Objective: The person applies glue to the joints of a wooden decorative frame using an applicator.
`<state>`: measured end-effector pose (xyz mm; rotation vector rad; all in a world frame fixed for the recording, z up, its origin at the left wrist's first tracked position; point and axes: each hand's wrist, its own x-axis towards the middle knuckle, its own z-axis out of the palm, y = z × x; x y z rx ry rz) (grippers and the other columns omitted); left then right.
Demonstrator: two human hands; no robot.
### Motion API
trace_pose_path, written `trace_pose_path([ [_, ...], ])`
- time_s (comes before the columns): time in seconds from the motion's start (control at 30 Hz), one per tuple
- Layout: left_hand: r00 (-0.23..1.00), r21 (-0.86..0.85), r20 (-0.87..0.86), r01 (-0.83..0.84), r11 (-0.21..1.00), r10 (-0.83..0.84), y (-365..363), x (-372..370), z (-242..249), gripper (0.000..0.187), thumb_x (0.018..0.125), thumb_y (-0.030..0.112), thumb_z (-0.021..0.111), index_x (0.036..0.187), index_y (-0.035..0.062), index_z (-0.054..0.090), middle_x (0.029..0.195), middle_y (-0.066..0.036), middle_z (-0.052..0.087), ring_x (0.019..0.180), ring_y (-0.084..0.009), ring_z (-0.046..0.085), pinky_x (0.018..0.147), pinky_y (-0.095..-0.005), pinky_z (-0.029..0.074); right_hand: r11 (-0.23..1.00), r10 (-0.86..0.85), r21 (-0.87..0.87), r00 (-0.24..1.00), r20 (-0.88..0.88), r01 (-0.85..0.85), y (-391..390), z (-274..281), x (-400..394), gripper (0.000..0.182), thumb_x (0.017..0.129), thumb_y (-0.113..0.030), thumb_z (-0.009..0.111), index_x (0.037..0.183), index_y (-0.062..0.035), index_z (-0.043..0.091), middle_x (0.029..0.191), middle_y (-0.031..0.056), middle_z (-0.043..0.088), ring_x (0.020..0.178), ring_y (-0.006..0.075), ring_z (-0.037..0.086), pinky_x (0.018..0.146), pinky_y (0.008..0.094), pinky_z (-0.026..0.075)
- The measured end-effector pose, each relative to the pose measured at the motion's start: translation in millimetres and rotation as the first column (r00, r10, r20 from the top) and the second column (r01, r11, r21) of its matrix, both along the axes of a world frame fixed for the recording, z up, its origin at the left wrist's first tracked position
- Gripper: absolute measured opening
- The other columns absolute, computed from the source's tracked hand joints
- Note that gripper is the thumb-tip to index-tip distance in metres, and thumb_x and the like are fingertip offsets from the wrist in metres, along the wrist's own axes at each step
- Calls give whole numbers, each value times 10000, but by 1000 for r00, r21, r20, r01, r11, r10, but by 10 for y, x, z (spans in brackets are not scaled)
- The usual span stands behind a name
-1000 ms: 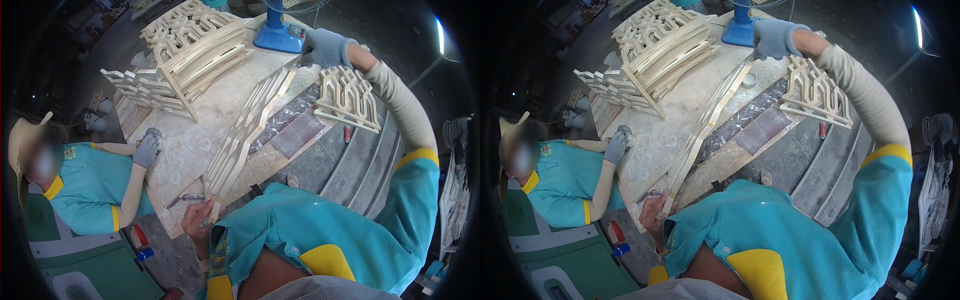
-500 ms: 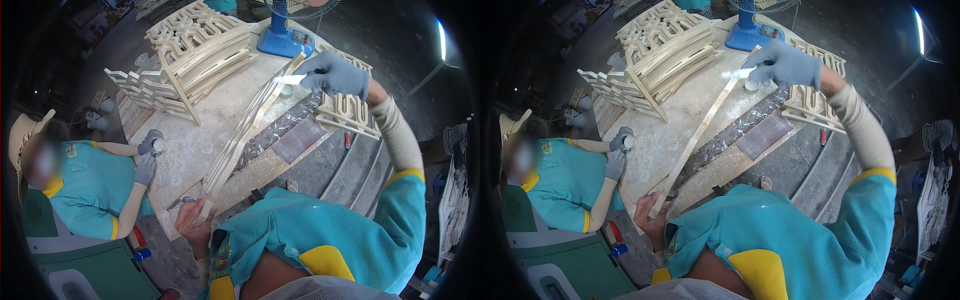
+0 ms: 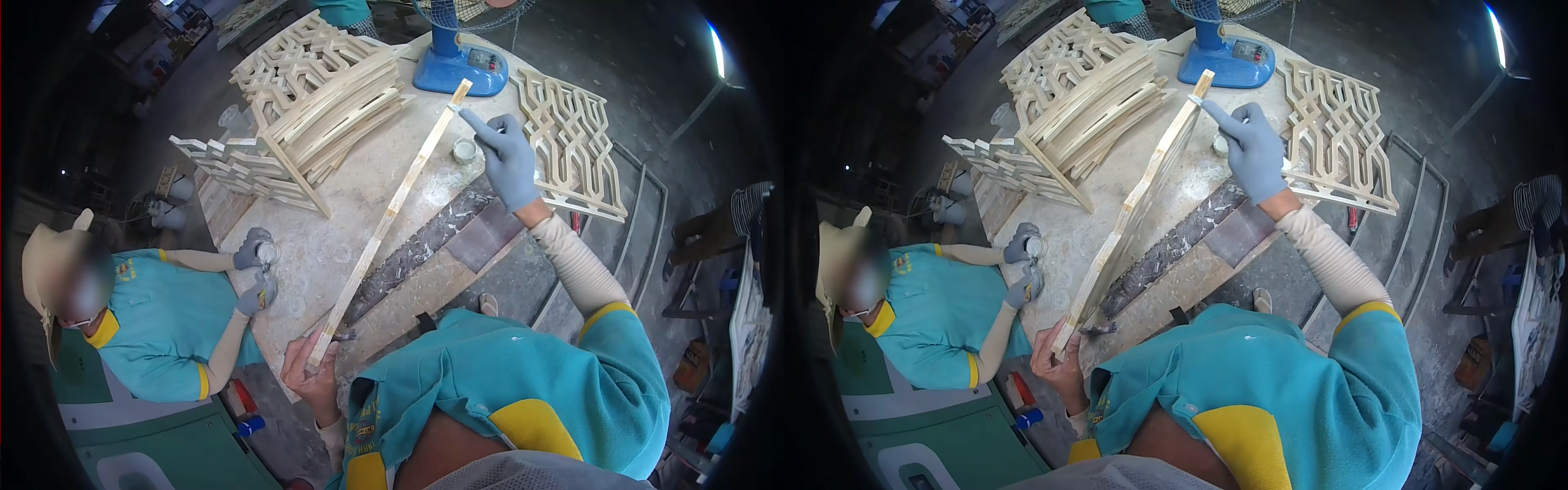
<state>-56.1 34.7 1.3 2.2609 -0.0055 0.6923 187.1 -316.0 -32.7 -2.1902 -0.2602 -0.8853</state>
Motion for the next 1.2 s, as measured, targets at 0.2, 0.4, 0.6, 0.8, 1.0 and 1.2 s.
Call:
trace_pose_path([
  [0.2,1000,-14,10,-12,1000,12,15,47,17,328,787,62,819,1092,-36,751,867,-101,682,778,-176,624,731,-286,475,994,-42,-103,998,-53,36,3,-177,-139,522,870,-34,646,1324,-290,674,866,87,557,703,261,600,630,371,488],
  [0.4,999,-14,-32,-13,1000,12,35,32,32,348,757,29,831,1091,-27,755,863,-110,682,786,-194,636,734,-294,486,1000,-11,-10,994,-110,10,-74,222,-163,491,896,-57,645,1327,-291,668,858,88,562,705,266,609,628,378,489],
  [0.6,999,-7,-44,-20,1000,20,-30,35,71,362,731,6,841,1083,-15,763,860,-117,683,796,-216,649,740,-308,496,973,-64,-231,959,-275,-1,9,459,-200,491,890,-64,657,1329,-285,670,816,111,538,699,253,577,672,377,471],
  [0.8,997,2,-71,-15,1000,15,-51,57,116,362,728,6,843,1081,-14,765,858,-121,686,786,-225,649,736,-314,498,978,14,-194,947,-319,-79,-56,553,-109,508,889,-80,654,1342,-309,656,822,110,538,703,274,578,671,385,474],
  [1.0,998,27,-57,20,999,-18,-90,88,120,368,720,-2,843,1080,-14,766,850,-124,686,773,-229,653,728,-317,502,972,-16,-230,956,-293,-55,-4,398,-169,513,891,-87,652,1347,-323,650,833,98,532,704,258,581,673,384,472],
  [1.2,996,25,-77,37,999,-35,-78,83,101,381,711,-3,848,1083,-14,765,856,-131,690,779,-230,661,734,-316,507,984,48,-148,940,-337,-103,-146,483,-103,503,894,-92,651,1344,-317,652,805,109,526,713,278,594,681,383,477],
])
